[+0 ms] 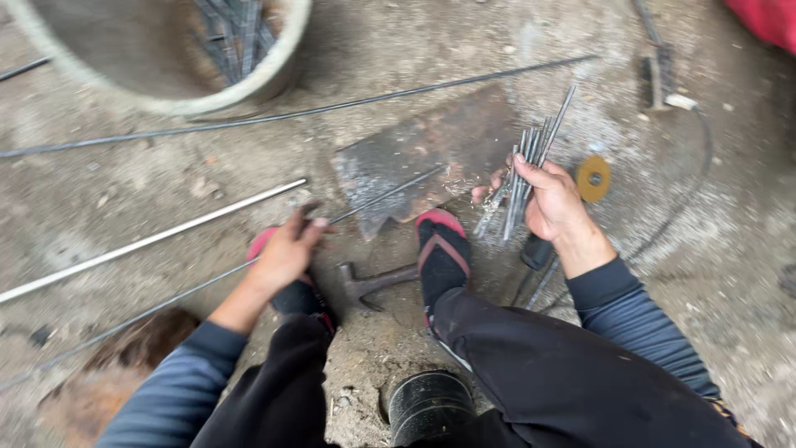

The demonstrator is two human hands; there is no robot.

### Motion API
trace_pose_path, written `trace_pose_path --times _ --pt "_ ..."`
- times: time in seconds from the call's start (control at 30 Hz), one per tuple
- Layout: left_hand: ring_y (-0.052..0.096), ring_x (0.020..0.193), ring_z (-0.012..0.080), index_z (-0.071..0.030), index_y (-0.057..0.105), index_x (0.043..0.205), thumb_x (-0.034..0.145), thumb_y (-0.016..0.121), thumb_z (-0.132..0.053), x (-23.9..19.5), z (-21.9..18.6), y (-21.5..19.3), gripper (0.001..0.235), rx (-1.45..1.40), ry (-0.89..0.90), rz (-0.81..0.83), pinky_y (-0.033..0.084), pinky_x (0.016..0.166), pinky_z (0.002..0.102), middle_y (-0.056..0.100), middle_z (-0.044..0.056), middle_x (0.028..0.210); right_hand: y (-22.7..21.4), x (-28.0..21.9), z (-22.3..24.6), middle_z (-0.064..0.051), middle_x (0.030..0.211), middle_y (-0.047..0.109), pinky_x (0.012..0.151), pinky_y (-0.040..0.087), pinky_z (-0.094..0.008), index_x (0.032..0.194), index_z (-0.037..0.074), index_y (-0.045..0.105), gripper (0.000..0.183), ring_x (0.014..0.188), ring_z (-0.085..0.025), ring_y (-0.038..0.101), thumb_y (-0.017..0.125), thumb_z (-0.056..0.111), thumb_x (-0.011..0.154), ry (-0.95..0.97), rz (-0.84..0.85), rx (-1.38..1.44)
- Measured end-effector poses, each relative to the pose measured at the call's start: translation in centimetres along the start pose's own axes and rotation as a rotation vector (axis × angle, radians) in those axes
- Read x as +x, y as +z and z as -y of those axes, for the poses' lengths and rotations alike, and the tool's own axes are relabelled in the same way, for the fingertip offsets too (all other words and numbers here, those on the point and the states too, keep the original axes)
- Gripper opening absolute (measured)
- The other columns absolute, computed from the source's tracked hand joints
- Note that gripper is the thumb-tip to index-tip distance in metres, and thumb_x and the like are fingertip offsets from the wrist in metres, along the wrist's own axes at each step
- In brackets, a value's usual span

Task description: The person uses an angle grinder to cut metal rods into shorter pieces. They hold the rods with one hand and operate the grinder with the other, then collect the cut pieces and place them into a bucket.

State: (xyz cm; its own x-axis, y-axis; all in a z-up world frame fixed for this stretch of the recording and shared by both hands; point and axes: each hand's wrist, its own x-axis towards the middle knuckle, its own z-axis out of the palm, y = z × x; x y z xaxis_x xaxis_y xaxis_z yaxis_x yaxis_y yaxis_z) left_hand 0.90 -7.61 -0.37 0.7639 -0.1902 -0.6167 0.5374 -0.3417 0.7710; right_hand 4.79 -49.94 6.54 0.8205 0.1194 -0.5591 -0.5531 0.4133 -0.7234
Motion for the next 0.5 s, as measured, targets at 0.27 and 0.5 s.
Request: trace_pose_path --times 0.27,0.5 --pt "0.074 0.088 0.0154 -0.010 0.043 0.151 0.103 0.053 -0.035 -1.1 -0.5 -0.2 0.055 0.067 0.017 0.007 0.057 0.079 0.032 0.076 0.008 0.109 -1.8 3.8 -2.1 -0.007 0.106 0.059 0.116 0.054 -0.051 0.134 0.007 0.039 0.023 0.104 -0.023 0.066 0.052 0.005 0.115 -0.626 0.035 -0.465" --pt "0.072 0.088 0.0148 -0.011 0.042 0.152 0.104 0.051 -0.031 -1.3 1.3 -1.3 0.053 -0.055 0.019 -0.006 0.058 0.077 0.031 0.075 0.009 0.110 -4.0 7.4 -4.1 -0.006 0.118 0.060 0.115 0.052 -0.046 0.127 0.007 0.046 0.018 0.115 -0.021 0.065 0.056 0.003 0.113 -0.649 -0.090 -0.529"
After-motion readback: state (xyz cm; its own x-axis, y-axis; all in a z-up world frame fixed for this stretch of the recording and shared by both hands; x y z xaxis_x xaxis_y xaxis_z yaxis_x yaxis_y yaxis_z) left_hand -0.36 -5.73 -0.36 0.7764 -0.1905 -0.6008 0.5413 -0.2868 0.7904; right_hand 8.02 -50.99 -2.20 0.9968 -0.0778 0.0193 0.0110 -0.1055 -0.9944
